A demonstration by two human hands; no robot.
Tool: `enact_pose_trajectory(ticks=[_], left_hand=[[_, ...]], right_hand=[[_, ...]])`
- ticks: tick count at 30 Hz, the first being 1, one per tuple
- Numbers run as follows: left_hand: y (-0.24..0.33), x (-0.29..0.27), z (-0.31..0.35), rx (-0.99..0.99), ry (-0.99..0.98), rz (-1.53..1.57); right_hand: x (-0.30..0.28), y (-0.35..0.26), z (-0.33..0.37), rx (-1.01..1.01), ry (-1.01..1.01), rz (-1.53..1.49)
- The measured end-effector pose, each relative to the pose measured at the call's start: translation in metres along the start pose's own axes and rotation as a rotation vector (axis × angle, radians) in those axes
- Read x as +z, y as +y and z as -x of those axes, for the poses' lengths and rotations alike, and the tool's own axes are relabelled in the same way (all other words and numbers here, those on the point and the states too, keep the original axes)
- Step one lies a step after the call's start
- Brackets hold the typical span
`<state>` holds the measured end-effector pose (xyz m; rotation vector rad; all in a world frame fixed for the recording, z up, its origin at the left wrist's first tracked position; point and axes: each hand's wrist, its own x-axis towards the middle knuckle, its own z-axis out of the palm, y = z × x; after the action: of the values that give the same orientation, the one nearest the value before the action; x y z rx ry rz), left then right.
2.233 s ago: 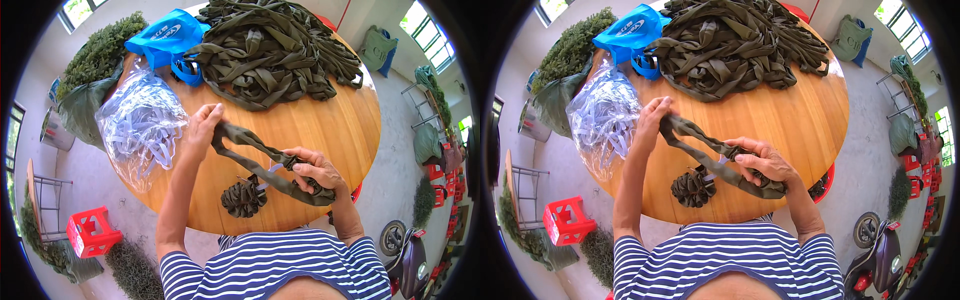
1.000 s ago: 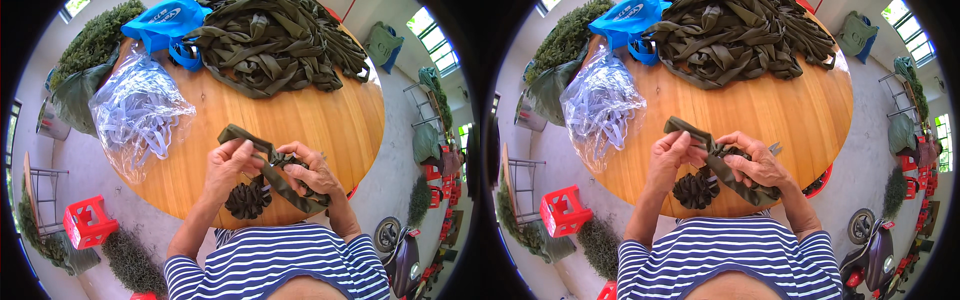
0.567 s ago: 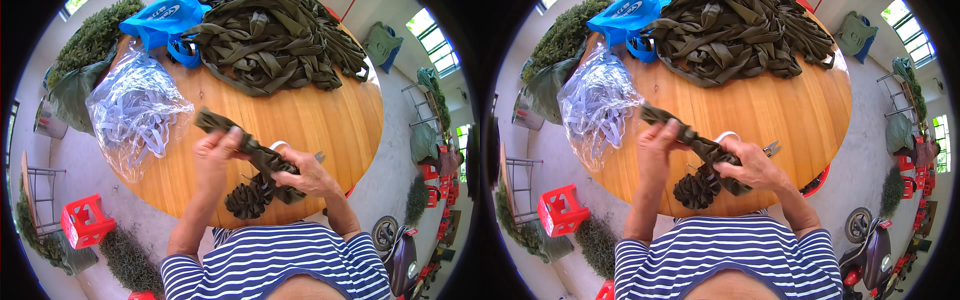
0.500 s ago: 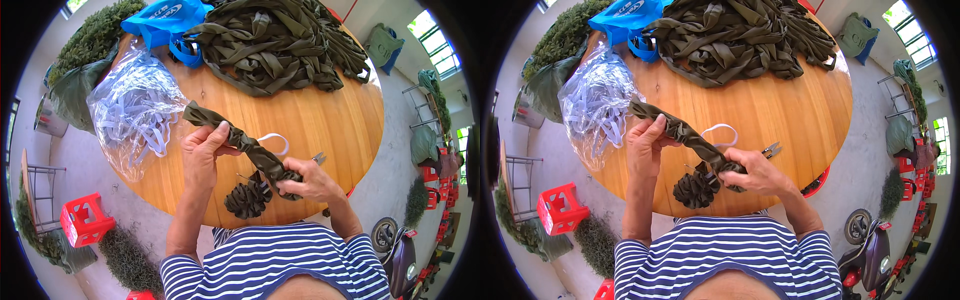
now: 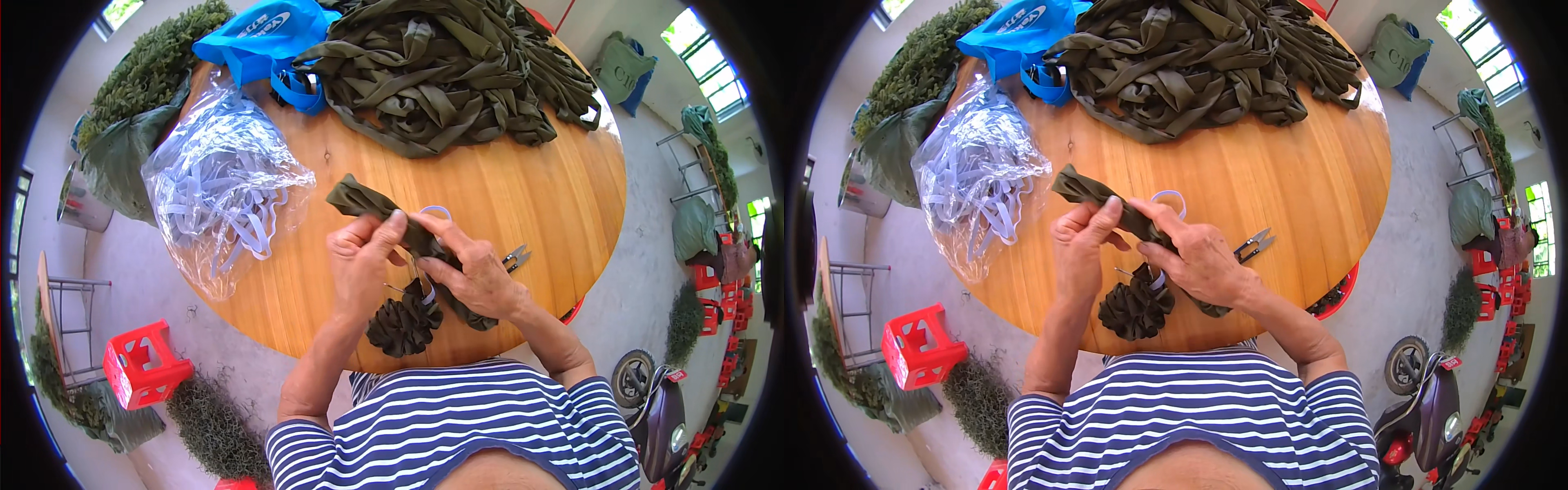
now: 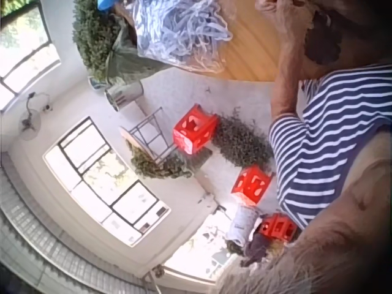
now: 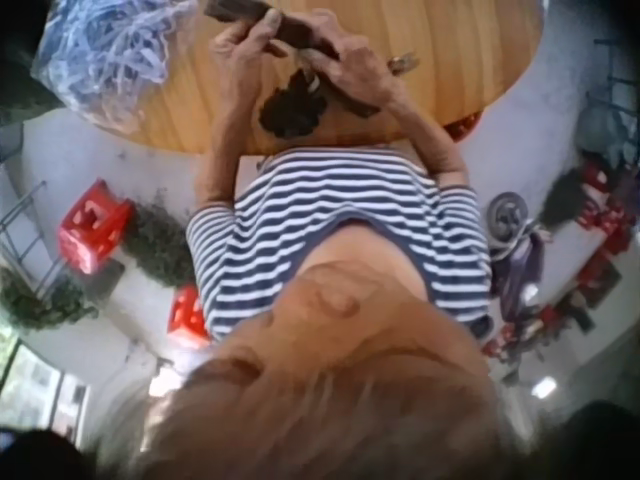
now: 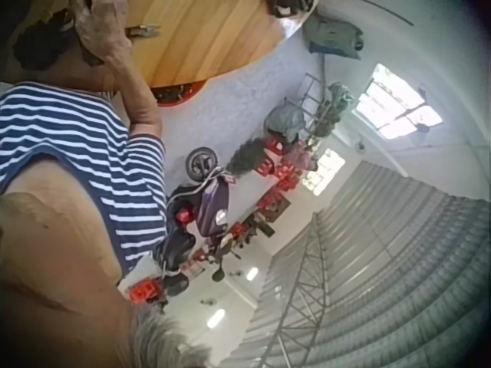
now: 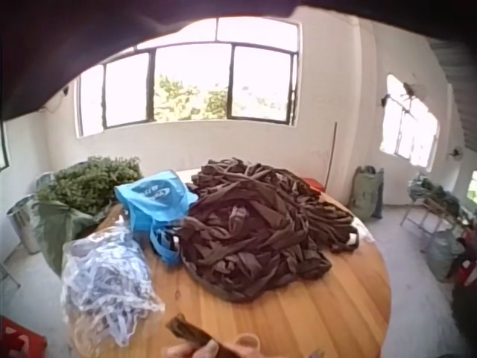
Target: The person assembles a fabric bundle by wrapping a long green fabric strip around a white elastic band. They use a metal rod to help roll the fabric and a binder clip to secure the elastic band to the table. The person repeatedly wraps the fabric and adjusts the bundle to create a tight, compact shape.
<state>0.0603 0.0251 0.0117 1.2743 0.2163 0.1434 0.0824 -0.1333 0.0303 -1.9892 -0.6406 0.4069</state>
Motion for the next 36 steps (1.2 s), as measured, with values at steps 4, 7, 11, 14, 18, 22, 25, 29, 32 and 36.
enact_pose_trajectory(ticks=[4, 7, 11, 14, 18, 22, 25, 29, 32, 36], left_hand=[[-0.005, -0.011, -0.007, -0.172, -0.183, 0.112], [0.008, -0.008, -0.007, -0.315, -0.198, 0.514], [0.014, -0.03, -0.013, -0.194, -0.195, 0.49], [0.01, -0.021, -0.012, -0.171, -0.129, 0.411], [0.0, -0.016, -0.008, -0.151, -0.101, 0.394], [-0.004, -0.015, -0.001, -0.166, -0.152, 0.472], [-0.005, -0.012, 0.002, -0.129, -0.092, 0.5], [-0.013, -0.01, 0.006, -0.112, -0.159, 0.417], [-0.018, 0.003, 0.018, -0.123, -0.207, 0.362], [-0.014, -0.004, 0.011, -0.206, -0.304, 0.312]], right_hand=[[0.003, 0.011, 0.009, -0.063, 0.019, -0.167], [-0.02, 0.004, 0.012, 0.154, -0.069, -0.45], [-0.04, 0.006, 0.019, 0.263, -0.131, -0.476], [-0.039, 0.004, 0.02, 0.284, -0.205, -0.538], [-0.034, 0.0, 0.019, 0.267, -0.207, -0.472], [-0.029, 0.0, 0.023, 0.226, -0.161, -0.358], [-0.027, -0.006, 0.028, 0.194, -0.136, -0.3], [-0.025, -0.013, 0.027, 0.206, -0.107, -0.255], [-0.015, -0.01, 0.022, 0.173, -0.038, -0.223], [-0.018, -0.011, 0.017, 0.305, -0.075, -0.311]])
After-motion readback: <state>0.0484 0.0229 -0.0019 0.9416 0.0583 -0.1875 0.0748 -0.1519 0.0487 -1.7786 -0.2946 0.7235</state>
